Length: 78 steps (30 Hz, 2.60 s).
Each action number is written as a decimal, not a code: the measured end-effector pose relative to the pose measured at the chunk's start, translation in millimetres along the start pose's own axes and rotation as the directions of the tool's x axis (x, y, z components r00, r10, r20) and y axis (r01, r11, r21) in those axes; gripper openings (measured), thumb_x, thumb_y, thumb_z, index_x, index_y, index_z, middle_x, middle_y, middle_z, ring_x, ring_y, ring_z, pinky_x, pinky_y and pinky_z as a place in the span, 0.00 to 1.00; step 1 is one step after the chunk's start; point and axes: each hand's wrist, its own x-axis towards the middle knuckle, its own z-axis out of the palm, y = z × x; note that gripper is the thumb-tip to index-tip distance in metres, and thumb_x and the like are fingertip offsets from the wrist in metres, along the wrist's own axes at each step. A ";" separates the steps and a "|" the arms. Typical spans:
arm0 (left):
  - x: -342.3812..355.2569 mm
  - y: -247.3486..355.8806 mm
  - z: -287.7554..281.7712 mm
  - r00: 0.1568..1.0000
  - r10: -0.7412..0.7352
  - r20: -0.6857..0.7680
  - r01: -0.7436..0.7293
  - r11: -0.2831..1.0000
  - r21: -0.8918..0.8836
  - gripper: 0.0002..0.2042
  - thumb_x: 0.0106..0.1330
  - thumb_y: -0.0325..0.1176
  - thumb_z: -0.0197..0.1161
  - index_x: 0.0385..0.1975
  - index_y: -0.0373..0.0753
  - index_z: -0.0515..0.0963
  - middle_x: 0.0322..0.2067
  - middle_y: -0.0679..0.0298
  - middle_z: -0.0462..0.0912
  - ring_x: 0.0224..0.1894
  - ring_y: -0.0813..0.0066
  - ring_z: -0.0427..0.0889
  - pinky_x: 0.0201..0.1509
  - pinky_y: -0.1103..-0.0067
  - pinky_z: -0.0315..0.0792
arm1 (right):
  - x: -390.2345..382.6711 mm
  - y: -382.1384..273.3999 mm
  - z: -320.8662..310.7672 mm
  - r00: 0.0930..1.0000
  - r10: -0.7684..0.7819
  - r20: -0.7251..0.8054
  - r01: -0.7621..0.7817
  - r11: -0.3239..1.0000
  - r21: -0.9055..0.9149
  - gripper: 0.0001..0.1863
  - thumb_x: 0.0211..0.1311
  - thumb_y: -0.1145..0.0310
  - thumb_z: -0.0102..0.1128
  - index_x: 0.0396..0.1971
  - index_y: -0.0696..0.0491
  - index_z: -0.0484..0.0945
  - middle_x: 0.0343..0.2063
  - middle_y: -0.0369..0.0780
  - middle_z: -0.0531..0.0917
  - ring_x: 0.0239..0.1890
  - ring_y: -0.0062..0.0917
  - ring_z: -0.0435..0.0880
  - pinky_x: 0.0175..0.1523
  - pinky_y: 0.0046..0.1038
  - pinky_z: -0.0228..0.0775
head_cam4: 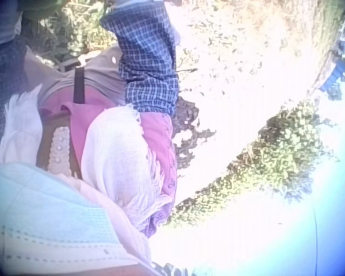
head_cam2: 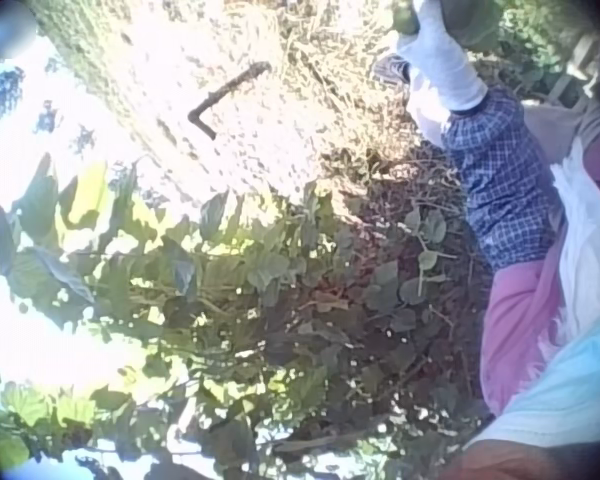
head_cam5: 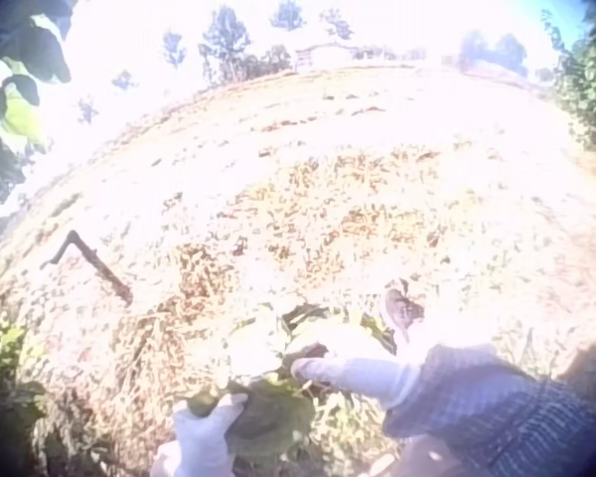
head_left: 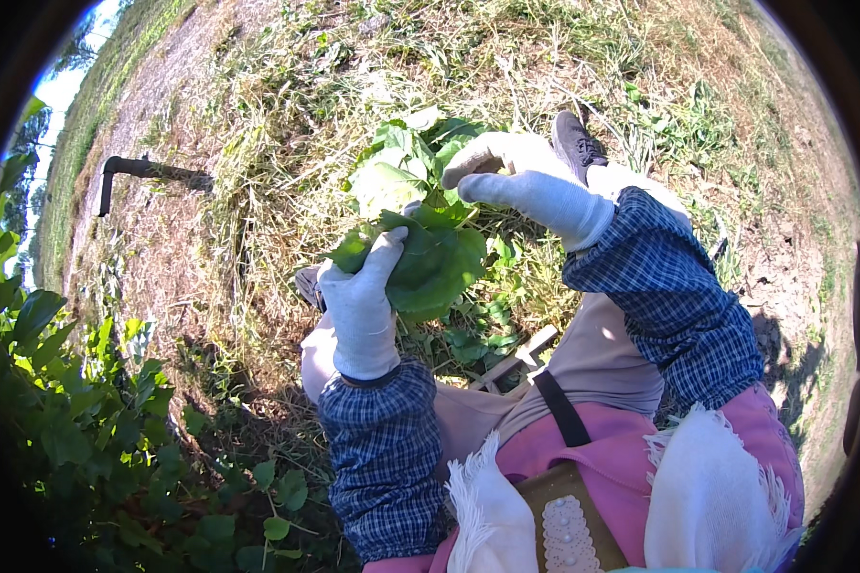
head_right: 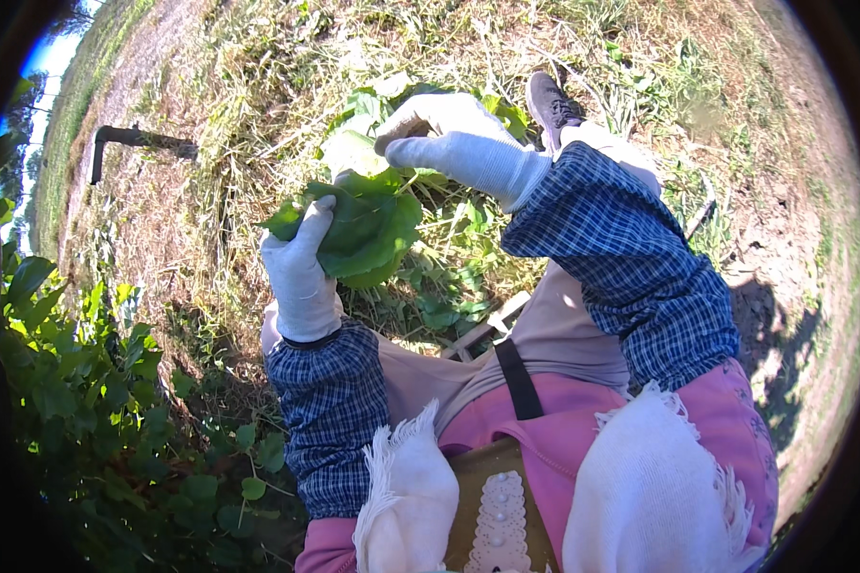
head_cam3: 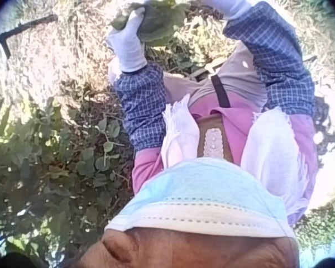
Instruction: The person sits on the ground in a field and repeatedly plucks large green leaves from a low-growing plant by hand. The person holds the leaves in one hand while using the other to detach them, continuing the same action throughout the clip.
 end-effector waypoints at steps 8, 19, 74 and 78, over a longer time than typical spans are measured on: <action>-1.7 0.2 4.5 1.000 -0.015 0.026 0.015 1.000 -0.006 0.09 0.64 0.25 0.68 0.42 0.30 0.83 0.35 0.59 0.87 0.35 0.72 0.86 0.43 0.77 0.81 | -5.2 7.7 15.3 0.996 -0.007 0.085 0.020 0.987 -0.158 0.08 0.61 0.71 0.68 0.39 0.56 0.85 0.34 0.38 0.87 0.38 0.20 0.85 0.48 0.25 0.78; 5.9 -2.8 -6.2 0.999 0.043 0.027 -0.038 0.989 -0.145 0.10 0.66 0.23 0.63 0.46 0.29 0.81 0.43 0.54 0.86 0.45 0.66 0.86 0.55 0.69 0.82 | 2.3 3.3 3.8 0.991 0.130 -0.038 -0.134 0.977 -0.167 0.08 0.65 0.68 0.64 0.37 0.57 0.85 0.35 0.36 0.87 0.38 0.17 0.82 0.46 0.22 0.74; -3.3 4.2 6.5 0.996 0.023 0.083 -0.021 0.999 -0.028 0.12 0.65 0.25 0.67 0.46 0.28 0.83 0.37 0.60 0.87 0.37 0.76 0.84 0.45 0.79 0.79 | -3.5 4.9 11.4 0.995 0.093 0.039 -0.093 0.996 -0.007 0.09 0.60 0.68 0.68 0.37 0.56 0.85 0.31 0.38 0.87 0.36 0.20 0.84 0.45 0.26 0.77; -2.6 1.6 3.2 0.998 0.027 0.059 -0.028 0.999 0.018 0.11 0.65 0.26 0.67 0.44 0.28 0.84 0.36 0.60 0.87 0.36 0.76 0.84 0.44 0.80 0.78 | -4.3 6.6 9.8 0.992 0.118 0.040 -0.119 0.993 0.017 0.10 0.60 0.67 0.68 0.38 0.57 0.85 0.31 0.38 0.87 0.35 0.21 0.84 0.45 0.25 0.76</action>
